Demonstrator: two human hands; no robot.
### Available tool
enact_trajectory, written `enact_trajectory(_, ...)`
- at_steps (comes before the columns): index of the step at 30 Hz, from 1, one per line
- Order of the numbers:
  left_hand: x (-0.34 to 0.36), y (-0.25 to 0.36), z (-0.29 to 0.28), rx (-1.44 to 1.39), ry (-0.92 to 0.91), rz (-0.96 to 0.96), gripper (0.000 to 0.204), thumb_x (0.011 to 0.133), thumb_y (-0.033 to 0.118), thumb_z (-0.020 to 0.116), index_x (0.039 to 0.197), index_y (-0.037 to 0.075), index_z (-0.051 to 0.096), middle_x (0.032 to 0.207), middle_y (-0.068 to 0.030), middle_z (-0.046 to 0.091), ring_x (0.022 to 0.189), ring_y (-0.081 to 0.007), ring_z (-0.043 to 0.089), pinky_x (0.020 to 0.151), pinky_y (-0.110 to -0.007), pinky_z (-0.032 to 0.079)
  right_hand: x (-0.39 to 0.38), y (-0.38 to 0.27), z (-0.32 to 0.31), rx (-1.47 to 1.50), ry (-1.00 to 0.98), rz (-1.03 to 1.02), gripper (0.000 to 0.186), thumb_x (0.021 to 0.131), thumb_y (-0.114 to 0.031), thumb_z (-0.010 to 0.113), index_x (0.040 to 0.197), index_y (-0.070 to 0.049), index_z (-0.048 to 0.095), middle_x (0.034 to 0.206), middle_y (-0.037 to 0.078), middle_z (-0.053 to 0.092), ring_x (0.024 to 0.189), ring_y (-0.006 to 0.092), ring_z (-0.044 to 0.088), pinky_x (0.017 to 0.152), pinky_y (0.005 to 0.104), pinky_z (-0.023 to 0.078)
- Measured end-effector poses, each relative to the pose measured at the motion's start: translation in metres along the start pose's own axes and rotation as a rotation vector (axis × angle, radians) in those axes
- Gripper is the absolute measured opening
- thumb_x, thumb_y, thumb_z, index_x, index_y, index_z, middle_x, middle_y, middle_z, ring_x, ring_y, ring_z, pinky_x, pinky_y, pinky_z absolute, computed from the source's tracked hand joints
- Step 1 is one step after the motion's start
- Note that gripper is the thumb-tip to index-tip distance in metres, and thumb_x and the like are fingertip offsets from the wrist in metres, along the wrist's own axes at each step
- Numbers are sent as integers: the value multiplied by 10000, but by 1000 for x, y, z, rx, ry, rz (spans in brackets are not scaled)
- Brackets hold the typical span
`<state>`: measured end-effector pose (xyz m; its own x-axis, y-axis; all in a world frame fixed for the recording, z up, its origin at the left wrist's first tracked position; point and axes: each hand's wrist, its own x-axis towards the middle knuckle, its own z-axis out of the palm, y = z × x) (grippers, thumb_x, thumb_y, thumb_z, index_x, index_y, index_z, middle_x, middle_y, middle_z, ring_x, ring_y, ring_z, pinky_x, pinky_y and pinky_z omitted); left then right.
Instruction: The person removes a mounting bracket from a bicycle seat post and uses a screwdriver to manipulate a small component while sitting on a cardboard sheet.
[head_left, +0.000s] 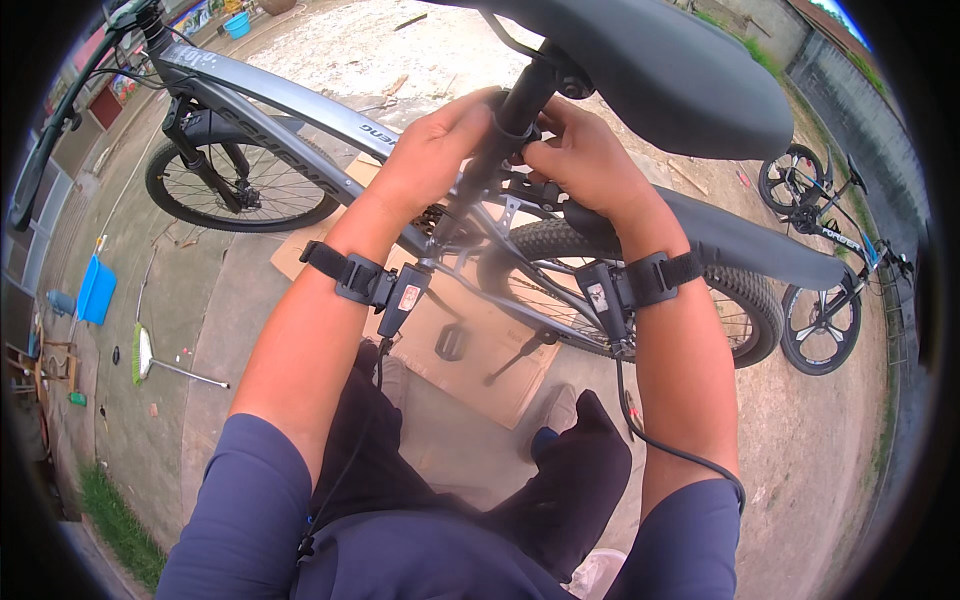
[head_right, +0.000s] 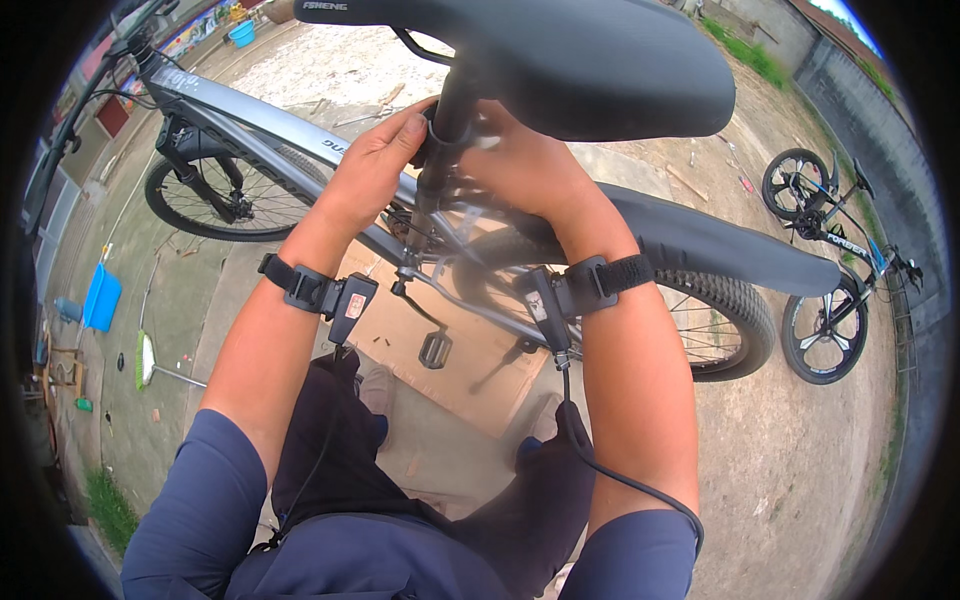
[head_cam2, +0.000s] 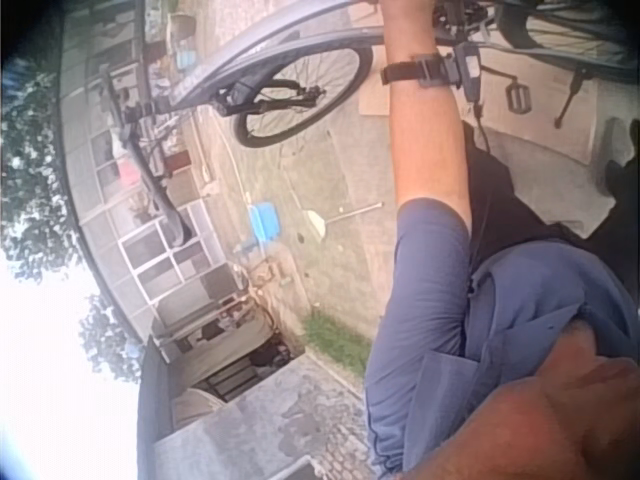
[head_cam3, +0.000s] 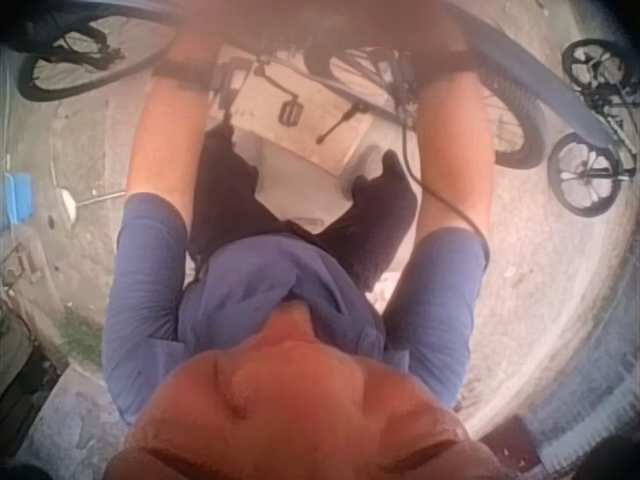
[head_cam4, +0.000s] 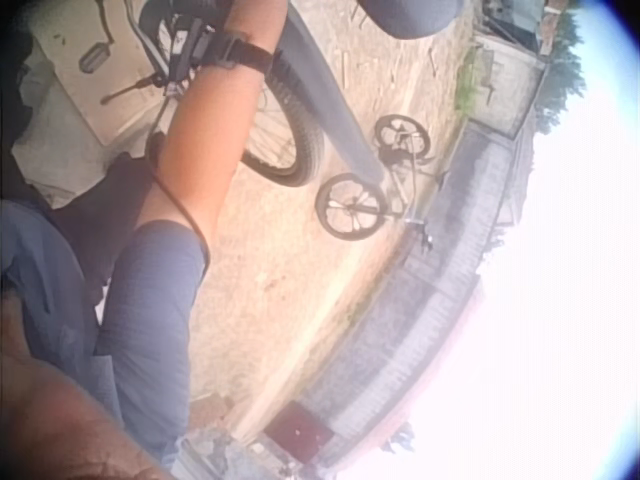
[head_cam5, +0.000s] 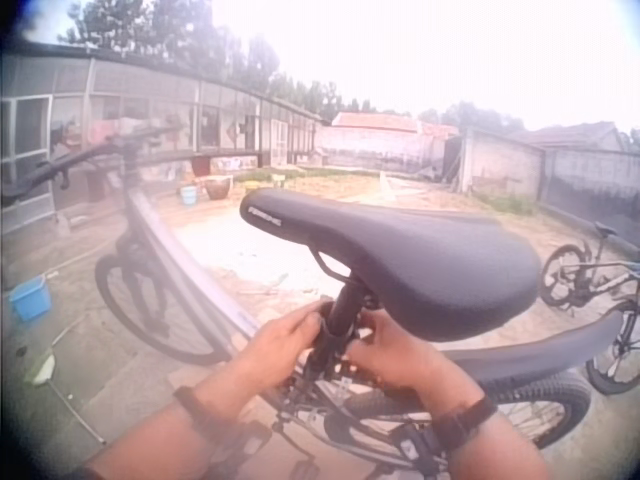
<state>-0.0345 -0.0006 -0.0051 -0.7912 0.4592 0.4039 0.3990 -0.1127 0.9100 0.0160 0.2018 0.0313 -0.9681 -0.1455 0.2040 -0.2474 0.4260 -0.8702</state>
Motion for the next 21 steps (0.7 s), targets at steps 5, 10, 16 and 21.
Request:
enact_trajectory(5,7,3,5,-160,-44,-85,526,1092,376,499,1484,25,509,1204,-48,694,1038,-115,629,947,-281,487,6,-1,-6,78,-35,33,499,864,-102,644,1345,13,578,1176,97,682,977,167,699,750,275,587)
enact_trajectory(10,21,-1,6,-174,-47,-145,436,1070,355,498,1346,38,614,1023,-47,696,854,-119,638,732,-280,524,6,-11,-15,-10,-67,-37,511,863,-124,687,1343,15,579,1158,101,687,967,167,703,755,271,587)
enact_trajectory(16,43,18,16,-199,-53,-273,390,1031,371,540,1166,32,677,921,-65,670,753,-136,642,568,-308,521,12,0,-18,-33,-32,29,566,894,-137,663,1415,34,522,1190,146,686,988,196,708,797,295,590)
enact_trajectory(21,47,22,24,-281,4,-375,358,1021,347,567,1112,13,661,917,-89,667,746,-159,652,534,-323,514,1,-1,-12,137,-5,102,630,921,-124,600,1502,36,418,1238,172,665,1031,213,699,838,312,590)
